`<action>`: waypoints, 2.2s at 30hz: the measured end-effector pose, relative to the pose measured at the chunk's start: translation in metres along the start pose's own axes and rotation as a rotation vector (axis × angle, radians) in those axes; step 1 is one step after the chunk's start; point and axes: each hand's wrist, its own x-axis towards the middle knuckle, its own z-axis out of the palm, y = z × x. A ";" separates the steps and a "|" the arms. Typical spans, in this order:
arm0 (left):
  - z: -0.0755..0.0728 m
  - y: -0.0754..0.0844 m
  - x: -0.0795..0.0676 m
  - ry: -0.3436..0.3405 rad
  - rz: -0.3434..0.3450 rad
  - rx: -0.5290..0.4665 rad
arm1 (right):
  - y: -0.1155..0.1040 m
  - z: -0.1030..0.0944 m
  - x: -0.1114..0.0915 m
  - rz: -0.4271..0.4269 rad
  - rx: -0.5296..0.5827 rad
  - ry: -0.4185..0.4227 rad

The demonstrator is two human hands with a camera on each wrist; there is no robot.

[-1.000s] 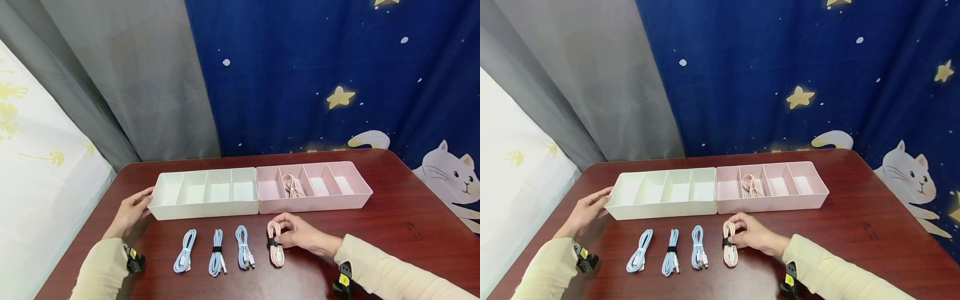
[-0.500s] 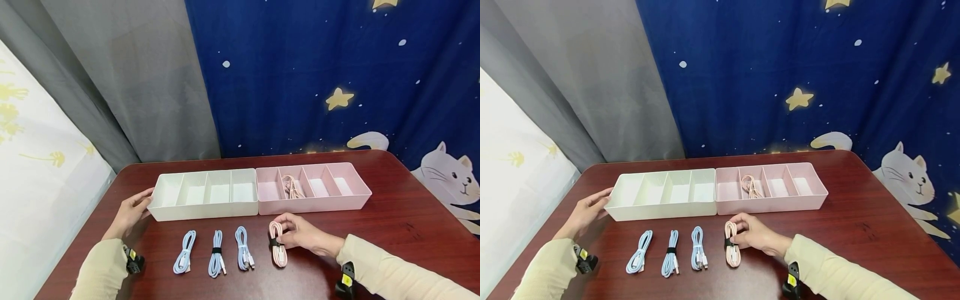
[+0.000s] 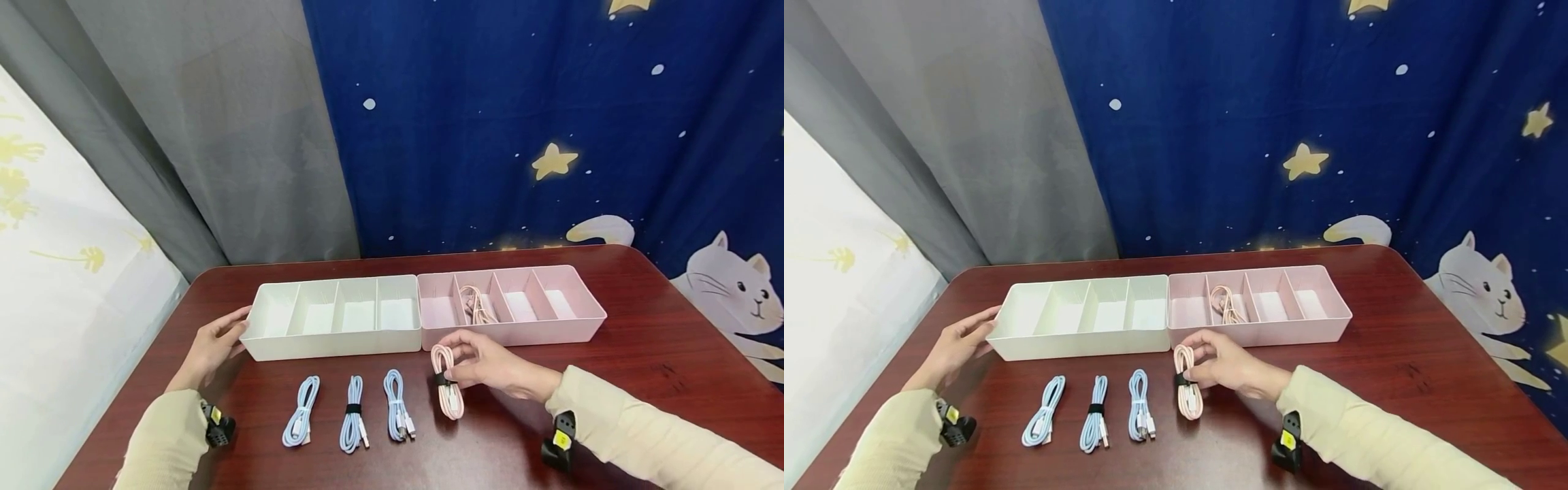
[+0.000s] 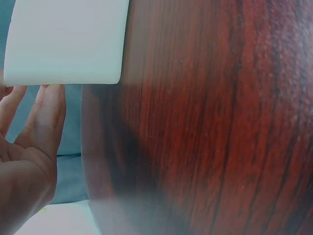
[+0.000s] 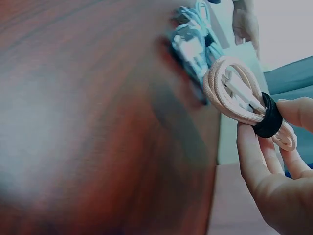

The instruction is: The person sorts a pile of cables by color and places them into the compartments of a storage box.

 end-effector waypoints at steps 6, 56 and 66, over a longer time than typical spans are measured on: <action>0.000 -0.001 0.000 0.002 0.004 -0.003 | -0.015 -0.004 0.006 -0.016 -0.020 -0.005; -0.002 0.000 0.002 -0.025 0.029 -0.014 | -0.060 -0.060 0.075 0.083 -0.223 0.168; -0.002 -0.002 0.002 -0.024 0.017 -0.028 | -0.066 -0.062 0.084 0.070 -0.224 0.183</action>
